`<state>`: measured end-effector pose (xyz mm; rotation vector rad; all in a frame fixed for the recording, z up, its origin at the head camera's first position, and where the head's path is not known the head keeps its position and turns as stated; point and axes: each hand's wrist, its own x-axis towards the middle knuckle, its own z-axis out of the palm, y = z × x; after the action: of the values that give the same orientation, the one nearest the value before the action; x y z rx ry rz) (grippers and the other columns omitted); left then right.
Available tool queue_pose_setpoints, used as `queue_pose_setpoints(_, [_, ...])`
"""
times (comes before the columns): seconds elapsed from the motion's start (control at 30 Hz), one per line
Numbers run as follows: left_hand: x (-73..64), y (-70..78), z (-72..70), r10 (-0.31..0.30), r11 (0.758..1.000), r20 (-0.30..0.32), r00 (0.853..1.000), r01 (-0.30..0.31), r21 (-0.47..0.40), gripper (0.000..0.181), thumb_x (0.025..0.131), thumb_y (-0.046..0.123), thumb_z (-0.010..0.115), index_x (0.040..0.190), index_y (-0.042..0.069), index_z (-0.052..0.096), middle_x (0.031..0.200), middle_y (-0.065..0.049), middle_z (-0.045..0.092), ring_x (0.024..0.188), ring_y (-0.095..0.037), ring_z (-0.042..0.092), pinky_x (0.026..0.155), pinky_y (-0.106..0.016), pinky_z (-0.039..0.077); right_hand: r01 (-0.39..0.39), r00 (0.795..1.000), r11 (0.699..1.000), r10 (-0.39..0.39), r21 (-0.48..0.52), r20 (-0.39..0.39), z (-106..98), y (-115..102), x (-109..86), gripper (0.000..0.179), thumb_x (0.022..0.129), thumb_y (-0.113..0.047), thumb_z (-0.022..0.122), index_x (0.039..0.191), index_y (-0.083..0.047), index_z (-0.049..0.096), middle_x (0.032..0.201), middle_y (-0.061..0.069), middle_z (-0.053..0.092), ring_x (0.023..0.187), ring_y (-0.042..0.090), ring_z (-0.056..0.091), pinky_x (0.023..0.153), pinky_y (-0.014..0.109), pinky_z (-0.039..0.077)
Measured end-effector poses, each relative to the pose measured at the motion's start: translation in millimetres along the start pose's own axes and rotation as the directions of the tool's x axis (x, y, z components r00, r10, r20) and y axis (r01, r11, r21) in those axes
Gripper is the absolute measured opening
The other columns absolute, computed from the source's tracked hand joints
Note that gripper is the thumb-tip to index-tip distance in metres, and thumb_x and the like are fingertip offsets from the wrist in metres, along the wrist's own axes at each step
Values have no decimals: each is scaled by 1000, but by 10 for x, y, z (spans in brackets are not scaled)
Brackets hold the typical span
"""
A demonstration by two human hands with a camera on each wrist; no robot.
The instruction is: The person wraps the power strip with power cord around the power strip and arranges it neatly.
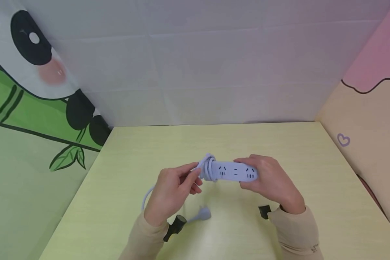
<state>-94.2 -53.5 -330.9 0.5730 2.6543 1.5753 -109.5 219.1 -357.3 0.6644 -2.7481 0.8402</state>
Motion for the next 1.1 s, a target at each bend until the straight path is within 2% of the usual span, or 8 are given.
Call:
queue_pose_setpoints(0.2, [-21, 31, 32, 25, 998, 0, 1000, -25, -61, 22, 102, 9, 60, 117, -2, 72, 72, -7, 69, 56, -3, 65, 64, -18, 57, 20, 994, 1000, -22, -13, -108, -4, 55, -10, 53, 67, -4, 91, 116, -14, 75, 93, -3, 73, 74, 6, 61, 64, 24, 50])
queue_pose_setpoints(0.37, [-16, 23, 60, 45, 997, 2, 999, -45, -55, 29, 102, 10, 60, 125, -6, 68, 76, -6, 72, 62, -4, 69, 68, -17, 57, 18, 986, 1000, -19, -4, -167, -9, 68, -10, 55, 65, -4, 91, 117, -14, 75, 93, -1, 73, 72, 6, 60, 62, 23, 49])
queue_pose_setpoints(0.5, [-10, 28, 71, 79, 997, 9, 997, -79, -5, 20, 103, 11, 59, 109, 0, 75, 73, -3, 72, 65, -4, 69, 67, -16, 56, -6, 979, 1000, 10, 21, -203, -20, 75, -7, 56, 66, -2, 91, 118, -13, 75, 95, 3, 74, 73, 7, 60, 62, 22, 48])
queue_pose_setpoints(0.63, [-5, 38, 76, 129, 989, 17, 991, -130, 63, 22, 103, 15, 59, 87, 9, 73, 69, 0, 70, 65, -7, 67, 61, -18, 51, -35, 959, 997, 52, 65, -277, -38, 89, -15, 56, 66, 1, 90, 118, -14, 75, 100, 6, 76, 73, 4, 61, 63, 19, 48])
queue_pose_setpoints(0.83, [13, 20, 75, 165, 986, 64, 984, -167, 23, 21, 104, 17, 58, 96, 8, 75, 72, 1, 71, 68, -6, 69, 61, -17, 51, -7, 925, 990, 60, 140, -375, -49, 87, -13, 54, 66, 5, 89, 115, -13, 76, 92, 4, 75, 71, 1, 60, 63, 14, 46])
queue_pose_setpoints(0.93, [32, -5, 57, 176, 984, 93, 980, -179, 23, 21, 105, 18, 57, 101, 10, 76, 74, 2, 72, 55, 0, 56, 55, -16, 45, -8, 901, 988, 74, 154, -428, -55, 75, -11, 55, 64, 5, 90, 115, -12, 77, 91, 4, 74, 72, -1, 59, 63, 13, 45])
queue_pose_setpoints(1.0, [44, -27, 43, 178, 983, 114, 977, -181, 19, 22, 105, 20, 56, 101, 11, 76, 74, 3, 72, 53, 2, 48, 53, -17, 41, -27, 886, 984, 105, 177, -451, -63, 62, -14, 56, 64, 5, 91, 115, -13, 77, 93, -2, 73, 72, -1, 59, 63, 13, 45])
queue_pose_setpoints(1.1, [56, -49, 26, 170, 985, 145, 975, -170, -12, 23, 106, 20, 55, 102, 13, 76, 73, 5, 71, 58, 2, 52, 60, -18, 45, -53, 875, 974, 151, 220, -459, -72, 43, -18, 57, 64, 5, 91, 117, -14, 77, 97, -15, 70, 75, 0, 60, 64, 14, 46])
